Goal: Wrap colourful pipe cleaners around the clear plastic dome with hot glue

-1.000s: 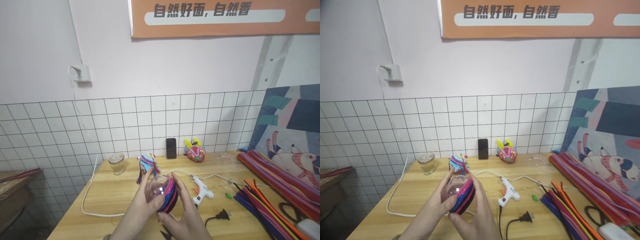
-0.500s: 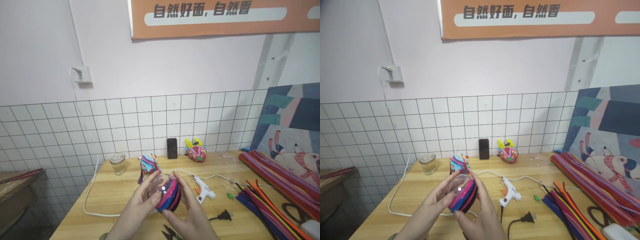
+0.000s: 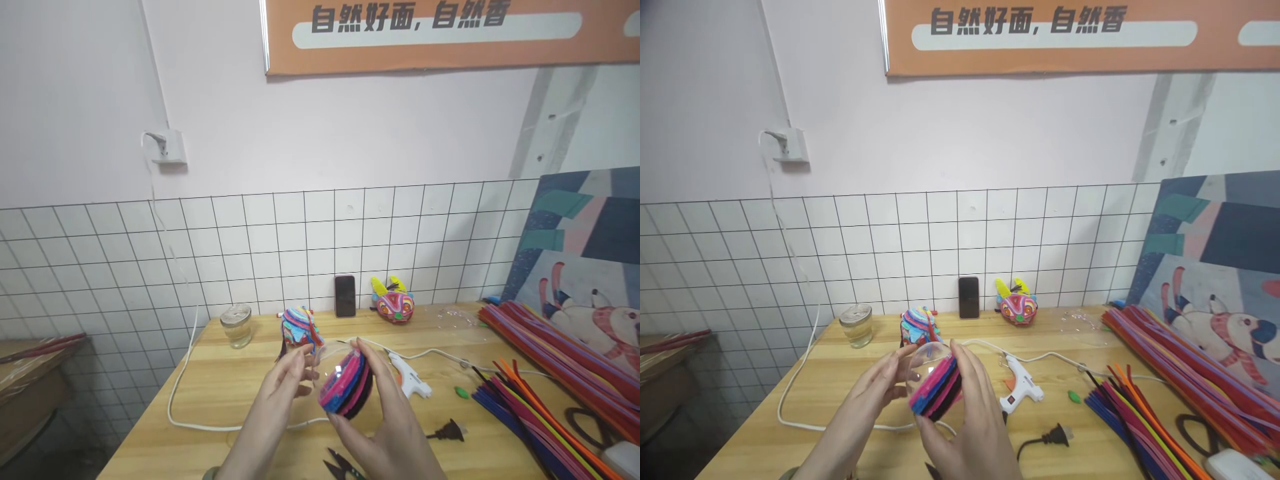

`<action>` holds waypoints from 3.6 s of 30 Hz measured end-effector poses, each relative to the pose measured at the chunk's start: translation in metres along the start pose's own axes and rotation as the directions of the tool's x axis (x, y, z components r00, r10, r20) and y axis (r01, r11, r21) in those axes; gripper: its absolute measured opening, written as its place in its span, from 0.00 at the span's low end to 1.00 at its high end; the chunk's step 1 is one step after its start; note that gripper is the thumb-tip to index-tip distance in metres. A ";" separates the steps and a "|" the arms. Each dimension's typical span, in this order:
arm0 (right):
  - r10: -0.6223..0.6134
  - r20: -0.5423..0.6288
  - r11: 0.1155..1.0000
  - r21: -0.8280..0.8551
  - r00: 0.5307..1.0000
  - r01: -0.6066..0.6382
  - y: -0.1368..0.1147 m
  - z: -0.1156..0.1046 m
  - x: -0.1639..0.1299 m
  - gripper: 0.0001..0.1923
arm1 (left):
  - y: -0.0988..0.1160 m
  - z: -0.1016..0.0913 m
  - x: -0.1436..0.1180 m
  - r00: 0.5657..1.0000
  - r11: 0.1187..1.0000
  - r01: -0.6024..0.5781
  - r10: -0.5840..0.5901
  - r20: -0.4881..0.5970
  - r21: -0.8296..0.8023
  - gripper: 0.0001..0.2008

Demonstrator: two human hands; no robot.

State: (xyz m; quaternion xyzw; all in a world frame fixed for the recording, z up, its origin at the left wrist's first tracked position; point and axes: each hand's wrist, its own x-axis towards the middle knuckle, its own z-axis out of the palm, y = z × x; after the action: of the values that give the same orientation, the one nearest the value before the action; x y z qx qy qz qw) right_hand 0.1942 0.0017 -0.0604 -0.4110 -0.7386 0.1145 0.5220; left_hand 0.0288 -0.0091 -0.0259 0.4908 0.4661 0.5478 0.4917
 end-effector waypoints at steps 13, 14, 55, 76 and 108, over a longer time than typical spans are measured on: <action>-0.069 0.083 0.996 -0.046 0.994 0.073 -0.002 0.005 -0.004 0.49 | 0.003 0.015 -0.009 0.976 0.893 0.146 -0.058 0.212 -0.426 0.20; -0.080 0.083 0.996 -0.043 0.993 0.084 0.000 0.004 -0.004 0.48 | 0.004 0.015 -0.008 0.976 0.883 0.152 -0.063 0.208 -0.444 0.19; 0.236 0.338 0.529 0.741 0.911 -0.412 0.008 -0.004 0.016 0.41 | -0.011 0.016 -0.010 0.979 0.968 -0.202 0.202 0.010 0.152 0.50; 0.182 0.345 0.621 0.685 0.921 -0.380 -0.009 -0.015 0.015 0.38 | 0.001 0.015 -0.010 0.985 0.979 -0.136 0.151 0.089 -0.153 0.49; 0.184 0.516 0.915 0.221 0.837 -0.337 0.028 -0.032 -0.027 0.20 | 0.049 -0.037 -0.023 0.900 0.958 -0.281 0.281 -0.333 0.048 0.40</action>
State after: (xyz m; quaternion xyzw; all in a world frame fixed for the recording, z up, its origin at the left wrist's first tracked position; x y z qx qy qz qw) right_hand 0.2388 -0.0078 -0.0819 -0.3817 -0.7552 0.3964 0.3562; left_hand -0.0111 -0.0369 0.0180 0.4516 0.4673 0.6890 0.3209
